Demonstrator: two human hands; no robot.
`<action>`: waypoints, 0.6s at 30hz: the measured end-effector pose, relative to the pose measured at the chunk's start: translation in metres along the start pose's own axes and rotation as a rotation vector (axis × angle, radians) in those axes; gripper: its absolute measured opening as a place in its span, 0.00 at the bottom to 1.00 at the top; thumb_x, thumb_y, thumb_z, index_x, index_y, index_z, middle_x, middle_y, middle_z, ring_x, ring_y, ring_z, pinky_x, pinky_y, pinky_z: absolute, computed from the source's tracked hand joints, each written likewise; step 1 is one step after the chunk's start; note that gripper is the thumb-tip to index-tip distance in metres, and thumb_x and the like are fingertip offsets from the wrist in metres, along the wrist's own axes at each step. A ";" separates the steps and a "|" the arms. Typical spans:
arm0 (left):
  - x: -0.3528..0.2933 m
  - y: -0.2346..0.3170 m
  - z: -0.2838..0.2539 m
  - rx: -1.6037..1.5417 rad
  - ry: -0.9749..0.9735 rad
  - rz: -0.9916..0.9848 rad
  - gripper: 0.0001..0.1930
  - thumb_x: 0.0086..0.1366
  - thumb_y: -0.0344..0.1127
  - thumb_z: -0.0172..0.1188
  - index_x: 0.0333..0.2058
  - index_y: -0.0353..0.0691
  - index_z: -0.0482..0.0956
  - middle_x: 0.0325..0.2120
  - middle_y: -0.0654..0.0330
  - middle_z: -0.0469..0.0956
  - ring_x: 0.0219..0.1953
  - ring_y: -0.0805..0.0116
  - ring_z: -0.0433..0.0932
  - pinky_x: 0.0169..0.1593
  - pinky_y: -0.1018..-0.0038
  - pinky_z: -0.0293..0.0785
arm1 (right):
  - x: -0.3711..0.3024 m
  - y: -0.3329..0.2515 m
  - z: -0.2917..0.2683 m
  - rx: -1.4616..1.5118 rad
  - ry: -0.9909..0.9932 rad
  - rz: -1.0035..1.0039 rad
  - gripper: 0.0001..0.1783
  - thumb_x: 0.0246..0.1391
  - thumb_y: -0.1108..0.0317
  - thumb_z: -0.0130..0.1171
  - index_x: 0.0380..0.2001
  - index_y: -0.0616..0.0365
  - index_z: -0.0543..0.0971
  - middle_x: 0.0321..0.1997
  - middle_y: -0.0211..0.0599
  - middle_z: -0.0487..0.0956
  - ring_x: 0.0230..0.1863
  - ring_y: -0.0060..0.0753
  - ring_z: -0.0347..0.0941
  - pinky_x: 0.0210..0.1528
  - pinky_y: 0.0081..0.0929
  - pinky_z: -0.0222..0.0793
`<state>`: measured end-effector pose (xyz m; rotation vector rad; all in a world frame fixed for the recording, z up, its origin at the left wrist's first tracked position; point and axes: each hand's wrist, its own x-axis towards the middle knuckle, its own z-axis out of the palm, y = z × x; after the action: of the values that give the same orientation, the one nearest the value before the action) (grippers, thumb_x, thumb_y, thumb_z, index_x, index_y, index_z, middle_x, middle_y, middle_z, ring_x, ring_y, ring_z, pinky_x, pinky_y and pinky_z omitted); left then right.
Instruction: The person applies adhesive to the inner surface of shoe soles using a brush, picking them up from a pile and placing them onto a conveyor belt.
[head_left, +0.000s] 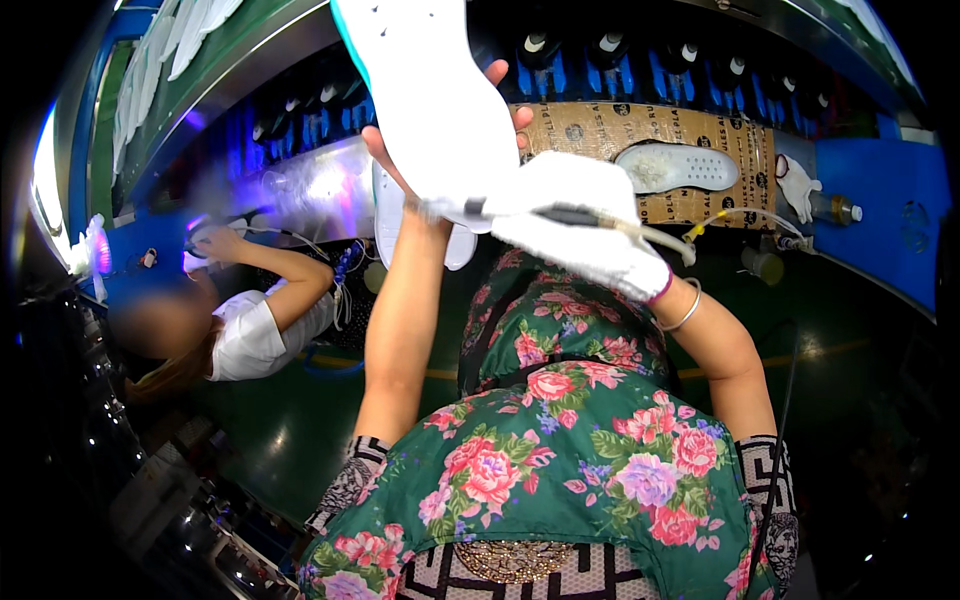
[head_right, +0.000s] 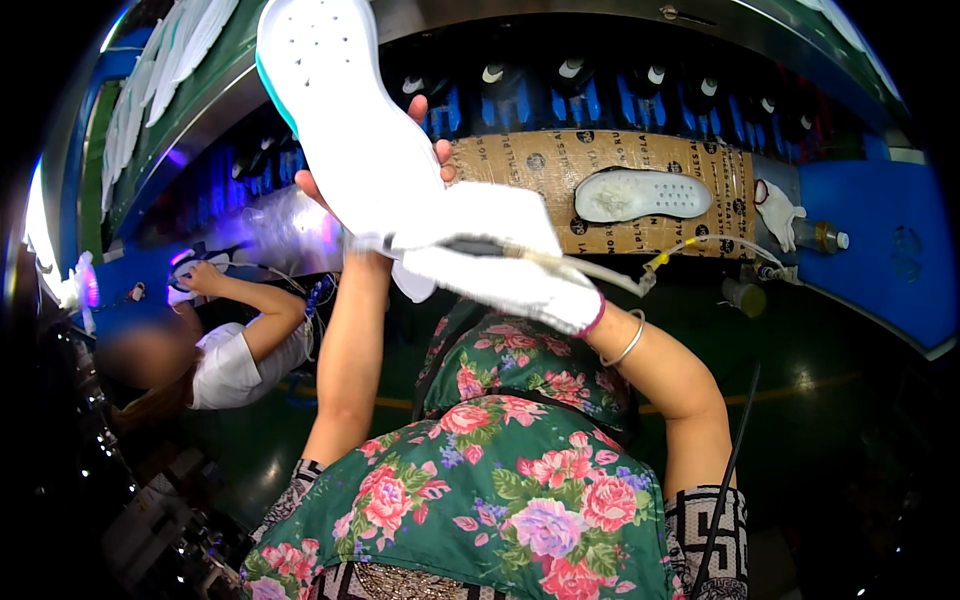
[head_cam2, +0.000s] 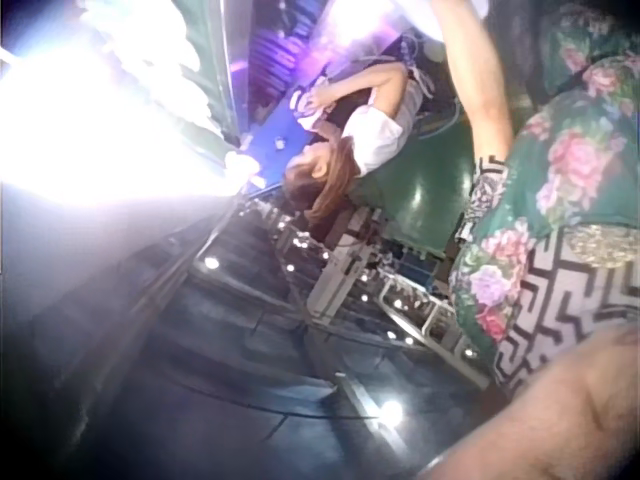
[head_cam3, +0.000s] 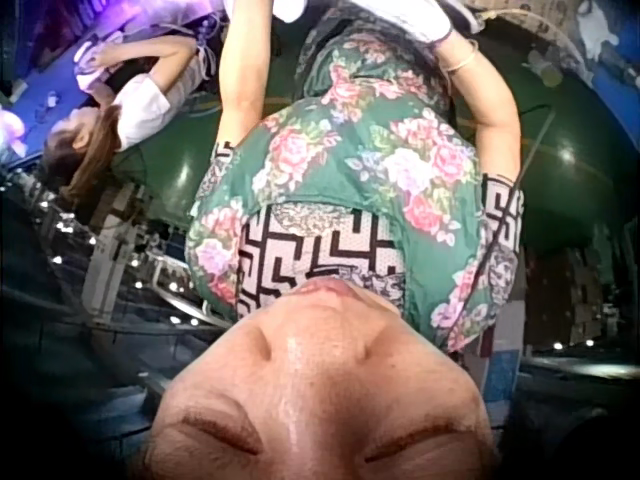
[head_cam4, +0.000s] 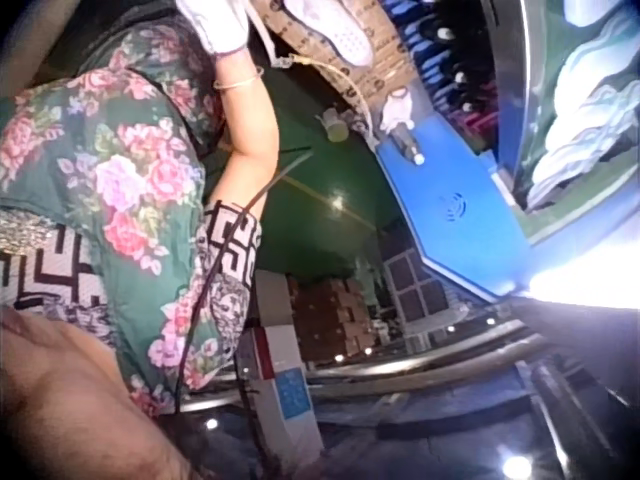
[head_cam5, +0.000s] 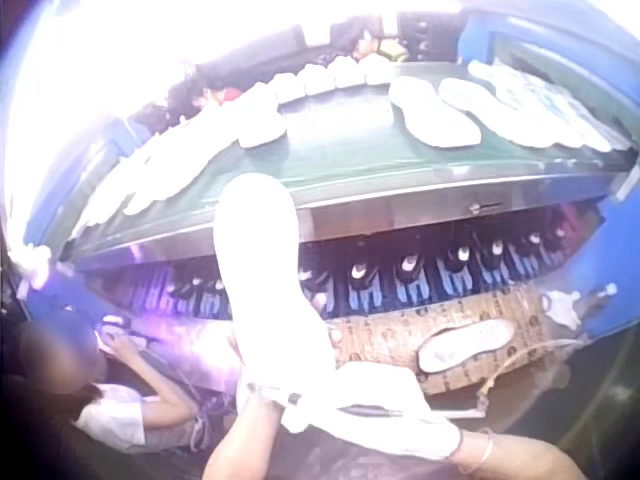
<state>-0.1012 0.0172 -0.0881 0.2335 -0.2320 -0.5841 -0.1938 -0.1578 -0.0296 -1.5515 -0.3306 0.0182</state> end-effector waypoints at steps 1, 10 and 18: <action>0.002 0.006 -0.005 -0.004 -0.044 -0.087 0.61 0.51 0.79 0.59 0.71 0.39 0.52 0.66 0.39 0.57 0.55 0.32 0.71 0.45 0.48 0.82 | -0.005 0.012 0.004 0.136 0.078 0.146 0.15 0.49 0.71 0.71 0.42 0.49 0.86 0.40 0.31 0.86 0.40 0.28 0.83 0.42 0.27 0.79; 0.022 0.036 0.001 -0.049 -0.183 -0.349 0.60 0.45 0.76 0.67 0.68 0.41 0.58 0.59 0.41 0.65 0.48 0.44 0.69 0.43 0.54 0.70 | -0.006 -0.011 0.006 0.080 0.007 0.031 0.12 0.48 0.74 0.72 0.39 0.57 0.87 0.41 0.38 0.86 0.42 0.30 0.82 0.45 0.28 0.78; 0.039 0.039 0.018 0.062 -0.200 -0.434 0.60 0.46 0.73 0.68 0.68 0.37 0.58 0.54 0.36 0.65 0.44 0.40 0.74 0.31 0.62 0.85 | -0.012 -0.014 0.015 -0.340 -0.022 -0.362 0.15 0.43 0.73 0.73 0.38 0.49 0.87 0.40 0.32 0.86 0.38 0.36 0.81 0.40 0.31 0.75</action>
<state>-0.0544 0.0237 -0.0539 0.2887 -0.3977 -1.0338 -0.2113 -0.1467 -0.0184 -1.8057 -0.6545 -0.3182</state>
